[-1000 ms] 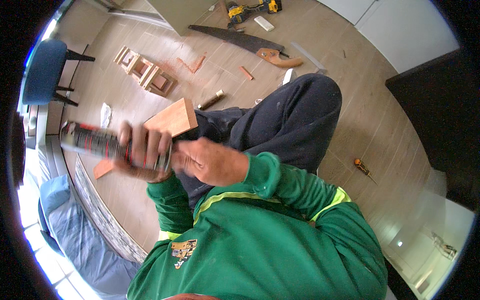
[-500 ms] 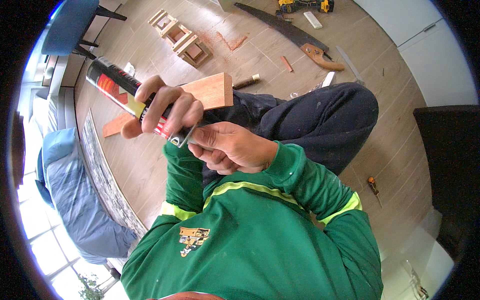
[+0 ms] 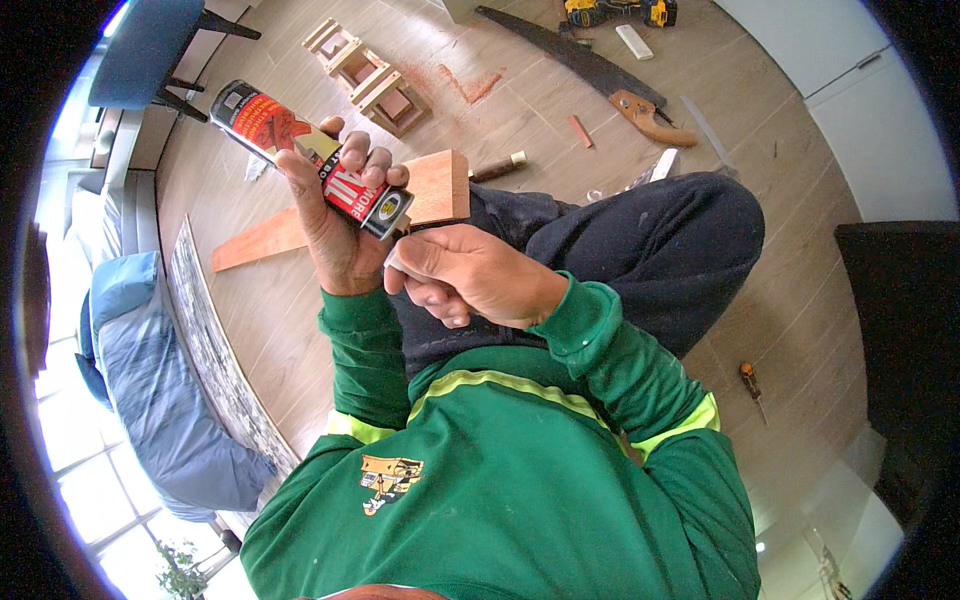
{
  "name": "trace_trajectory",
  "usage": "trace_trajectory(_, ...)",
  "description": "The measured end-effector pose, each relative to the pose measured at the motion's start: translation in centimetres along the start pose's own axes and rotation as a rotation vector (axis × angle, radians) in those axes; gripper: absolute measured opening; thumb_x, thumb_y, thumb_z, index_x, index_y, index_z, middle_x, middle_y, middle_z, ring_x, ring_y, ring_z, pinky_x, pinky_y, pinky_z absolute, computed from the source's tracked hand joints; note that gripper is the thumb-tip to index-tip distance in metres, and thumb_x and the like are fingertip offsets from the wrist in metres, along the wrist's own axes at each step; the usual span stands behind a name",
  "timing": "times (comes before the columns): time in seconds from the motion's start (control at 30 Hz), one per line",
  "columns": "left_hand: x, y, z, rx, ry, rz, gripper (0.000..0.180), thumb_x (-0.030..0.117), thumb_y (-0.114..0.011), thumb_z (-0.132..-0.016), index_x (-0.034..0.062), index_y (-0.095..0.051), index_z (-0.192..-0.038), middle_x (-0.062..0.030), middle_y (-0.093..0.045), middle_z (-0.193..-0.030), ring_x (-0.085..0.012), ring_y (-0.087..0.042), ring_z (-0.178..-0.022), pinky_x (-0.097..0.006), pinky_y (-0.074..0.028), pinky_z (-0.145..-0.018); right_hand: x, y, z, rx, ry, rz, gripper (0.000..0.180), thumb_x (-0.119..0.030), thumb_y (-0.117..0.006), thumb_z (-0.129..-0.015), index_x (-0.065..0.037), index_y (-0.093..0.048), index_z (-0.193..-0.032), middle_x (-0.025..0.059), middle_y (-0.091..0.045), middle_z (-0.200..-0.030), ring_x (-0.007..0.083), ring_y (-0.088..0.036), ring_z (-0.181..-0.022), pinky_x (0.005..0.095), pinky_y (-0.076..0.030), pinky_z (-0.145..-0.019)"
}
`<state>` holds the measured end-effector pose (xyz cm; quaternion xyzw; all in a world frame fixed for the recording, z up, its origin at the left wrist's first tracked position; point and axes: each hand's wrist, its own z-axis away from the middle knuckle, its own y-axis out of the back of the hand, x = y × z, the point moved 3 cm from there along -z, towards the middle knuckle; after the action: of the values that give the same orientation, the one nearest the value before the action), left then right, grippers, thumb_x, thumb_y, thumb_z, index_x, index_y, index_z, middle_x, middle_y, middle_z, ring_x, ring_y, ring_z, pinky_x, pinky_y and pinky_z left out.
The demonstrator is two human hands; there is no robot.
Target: The person sits on the floor and uses a hand saw to cut a small wooden dowel. They then apply glue from a tube to the dowel and insert it into a pre-drilled hole in a larger wooden block, pressing the pieces together to assemble them.
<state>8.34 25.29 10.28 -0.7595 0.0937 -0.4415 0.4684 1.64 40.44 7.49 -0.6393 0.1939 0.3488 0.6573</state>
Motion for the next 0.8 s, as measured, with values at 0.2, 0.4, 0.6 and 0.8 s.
trace_trajectory(0.2,-0.3,1.0,-0.5,0.223,-0.027,0.160,0.068,0.060,-0.076,-0.098,0.0019,-0.058,-0.129,-0.0042,-0.065,-0.095,-0.0190,-0.068,-0.089,-0.041,-0.061,-0.092,0.1,0.8,1.2,0.142,0.123,0.231,0.038,-0.036,-0.051,-0.120,0.000,-0.064,-0.123,-0.0034,-0.053,-0.084,0.0052,-0.049,-0.071,0.0208,-0.042,-0.065)
trace_trajectory(0.4,0.4,3.3,-3.0,0.181,0.011,0.297,0.062,0.056,-0.068,-0.107,-0.0034,-0.058,-0.123,-0.0125,-0.064,-0.105,-0.0288,-0.067,-0.100,-0.048,-0.056,-0.105,-4.8,9.2,1.8,0.517,0.336,0.708,0.038,-0.034,-0.067,-0.113,0.000,-0.072,-0.128,0.0056,-0.077,-0.108,0.0132,-0.070,-0.102,0.0295,-0.055,-0.093)
trace_trajectory(0.6,1.7,7.6,-7.1,0.247,-0.044,-0.112,0.053,0.045,-0.061,-0.112,-0.0075,-0.063,-0.122,-0.0250,-0.076,-0.118,-0.0373,-0.076,-0.109,-0.052,-0.063,-0.101,-9.7,21.4,-1.1,0.782,0.261,1.177,0.031,-0.026,-0.077,-0.102,-0.002,-0.080,-0.122,0.0149,-0.081,-0.106,0.0224,-0.076,-0.097,0.0364,-0.058,-0.090)
trace_trajectory(0.8,1.3,13.7,-6.3,0.370,0.115,-0.641,0.057,0.052,-0.066,-0.107,-0.0012,-0.056,-0.125,-0.0141,-0.073,-0.094,-0.0314,-0.080,-0.093,-0.036,-0.069,-0.082,-7.8,30.0,-1.5,0.989,0.067,1.267,0.028,-0.022,-0.076,-0.101,-0.002,-0.079,-0.121,0.0121,-0.079,-0.092,0.0209,-0.074,-0.078,0.0388,-0.059,-0.074)
